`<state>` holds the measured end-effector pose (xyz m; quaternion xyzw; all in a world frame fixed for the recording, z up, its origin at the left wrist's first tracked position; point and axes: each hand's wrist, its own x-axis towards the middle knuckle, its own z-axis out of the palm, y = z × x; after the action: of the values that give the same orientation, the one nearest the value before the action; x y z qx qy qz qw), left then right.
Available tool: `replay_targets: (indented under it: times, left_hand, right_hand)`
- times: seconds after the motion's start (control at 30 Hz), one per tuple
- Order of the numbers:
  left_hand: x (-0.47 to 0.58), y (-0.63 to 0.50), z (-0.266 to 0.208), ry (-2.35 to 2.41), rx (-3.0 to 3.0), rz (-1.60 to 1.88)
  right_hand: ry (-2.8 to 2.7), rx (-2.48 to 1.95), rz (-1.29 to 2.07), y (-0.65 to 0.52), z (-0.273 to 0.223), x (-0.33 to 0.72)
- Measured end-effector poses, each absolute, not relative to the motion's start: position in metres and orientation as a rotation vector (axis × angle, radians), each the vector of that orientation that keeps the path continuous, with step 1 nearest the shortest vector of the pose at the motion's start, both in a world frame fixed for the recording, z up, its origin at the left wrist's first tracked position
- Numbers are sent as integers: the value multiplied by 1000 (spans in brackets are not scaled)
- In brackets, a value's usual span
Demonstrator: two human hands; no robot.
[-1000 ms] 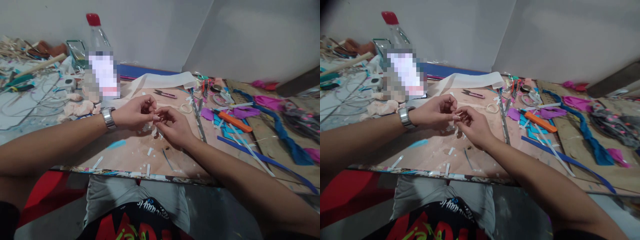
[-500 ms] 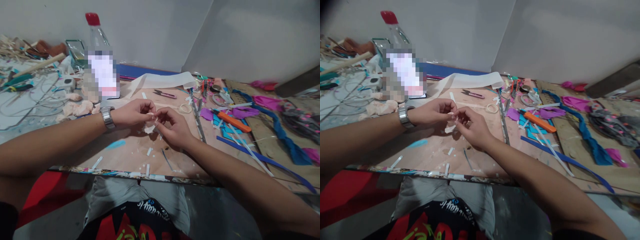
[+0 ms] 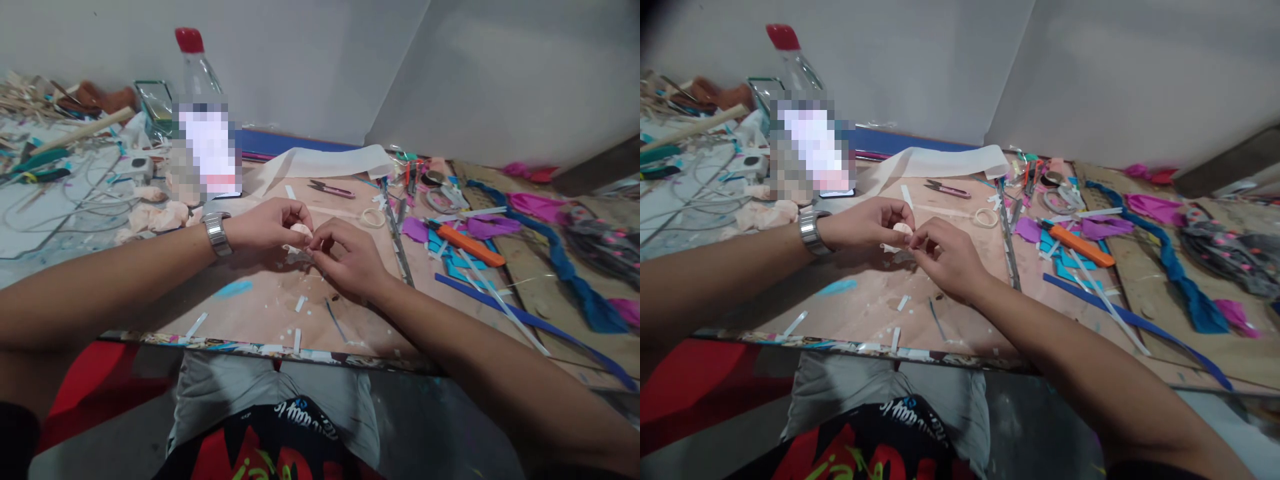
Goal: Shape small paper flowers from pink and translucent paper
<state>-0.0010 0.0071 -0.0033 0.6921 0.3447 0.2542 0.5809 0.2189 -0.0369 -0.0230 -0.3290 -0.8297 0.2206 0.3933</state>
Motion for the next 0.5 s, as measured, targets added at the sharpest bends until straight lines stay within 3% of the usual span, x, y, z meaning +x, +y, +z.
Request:
replay_targets:
  times: [0.5]
  left_hand:
    - [1,3,1,830,1465,600]
  right_hand:
    - [-2151,-788,517,-35,-24,220]
